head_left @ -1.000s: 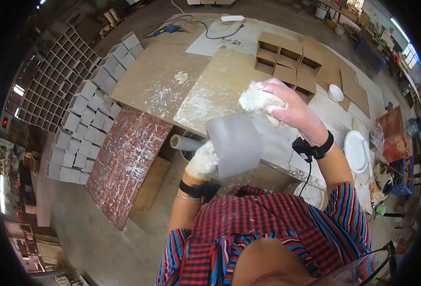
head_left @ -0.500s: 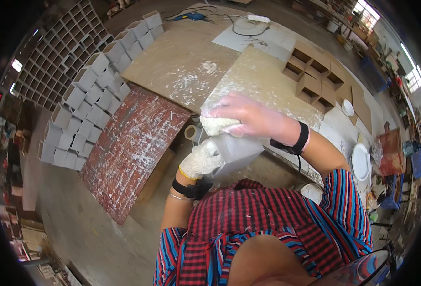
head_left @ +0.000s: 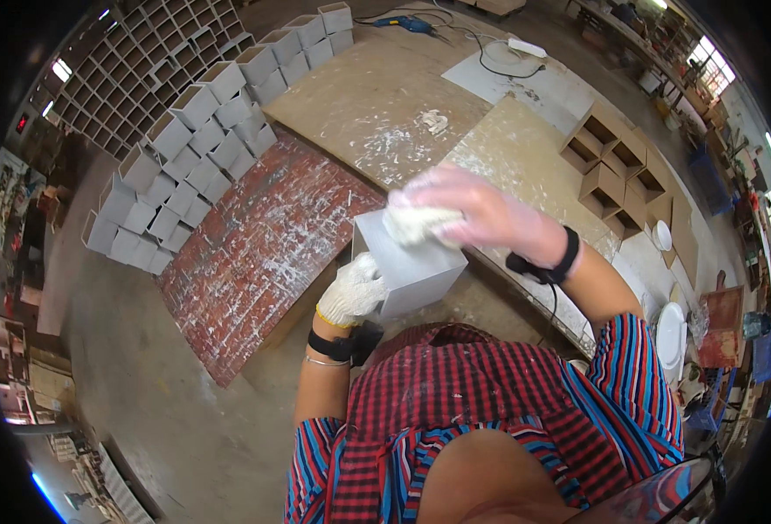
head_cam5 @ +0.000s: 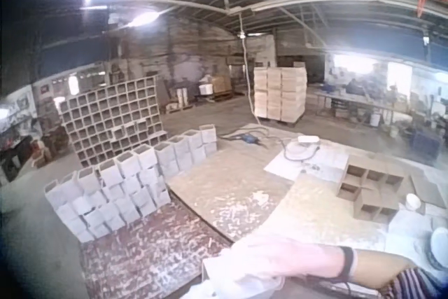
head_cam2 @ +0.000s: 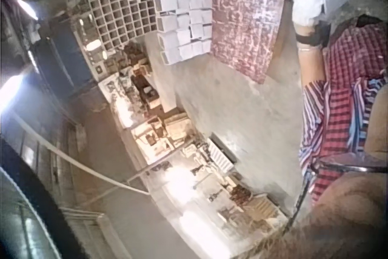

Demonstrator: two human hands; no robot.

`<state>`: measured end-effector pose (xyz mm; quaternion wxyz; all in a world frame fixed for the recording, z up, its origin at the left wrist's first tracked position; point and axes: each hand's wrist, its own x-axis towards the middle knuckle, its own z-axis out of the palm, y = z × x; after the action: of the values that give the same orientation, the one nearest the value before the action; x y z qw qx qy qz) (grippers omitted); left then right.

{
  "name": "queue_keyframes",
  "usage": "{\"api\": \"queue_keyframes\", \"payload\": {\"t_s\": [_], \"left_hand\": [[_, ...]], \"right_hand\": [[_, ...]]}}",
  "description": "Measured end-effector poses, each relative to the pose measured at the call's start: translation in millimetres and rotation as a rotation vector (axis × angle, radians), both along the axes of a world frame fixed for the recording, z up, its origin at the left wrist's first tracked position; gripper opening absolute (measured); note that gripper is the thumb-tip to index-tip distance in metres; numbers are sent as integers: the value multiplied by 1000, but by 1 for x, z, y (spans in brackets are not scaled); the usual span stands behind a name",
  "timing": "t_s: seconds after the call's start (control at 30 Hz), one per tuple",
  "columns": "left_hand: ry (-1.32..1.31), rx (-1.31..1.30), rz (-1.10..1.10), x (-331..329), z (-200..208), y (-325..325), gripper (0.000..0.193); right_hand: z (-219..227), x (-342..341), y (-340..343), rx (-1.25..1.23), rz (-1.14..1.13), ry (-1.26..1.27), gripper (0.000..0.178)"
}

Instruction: The recorder applies a white adhesive or paste to small cardboard or wooden box components using a sponge applicator.

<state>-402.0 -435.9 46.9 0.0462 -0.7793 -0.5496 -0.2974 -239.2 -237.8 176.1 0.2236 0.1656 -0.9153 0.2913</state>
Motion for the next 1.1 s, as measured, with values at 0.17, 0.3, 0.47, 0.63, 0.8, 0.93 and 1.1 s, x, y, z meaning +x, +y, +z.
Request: {"api": "queue_keyframes", "payload": {"t_s": [0.17,0.3,0.47,0.63,0.8,0.93,1.1], "left_hand": [[-530,-236,88,4,-8,4,32],[-748,-238,117,1,-11,13,28],[-960,-368,214,-23,-6,45,29],[-933,-380,228,-26,15,87,32],[-809,-490,216,-20,43,114,36],[-1008,-547,210,-15,55,131,38],[-1064,-560,229,-16,53,151,40]], "right_hand": [[-21,-18,26,66,-58,-88,46],[-23,-2,23,71,128,-43,43],[-11,5,53,-90,226,-136,51],[-12,-35,111,-64,163,5,52],[-29,-71,168,-186,59,7,51],[-27,-74,201,-194,-104,-26,51],[-13,-53,197,-225,40,33,52]]}}
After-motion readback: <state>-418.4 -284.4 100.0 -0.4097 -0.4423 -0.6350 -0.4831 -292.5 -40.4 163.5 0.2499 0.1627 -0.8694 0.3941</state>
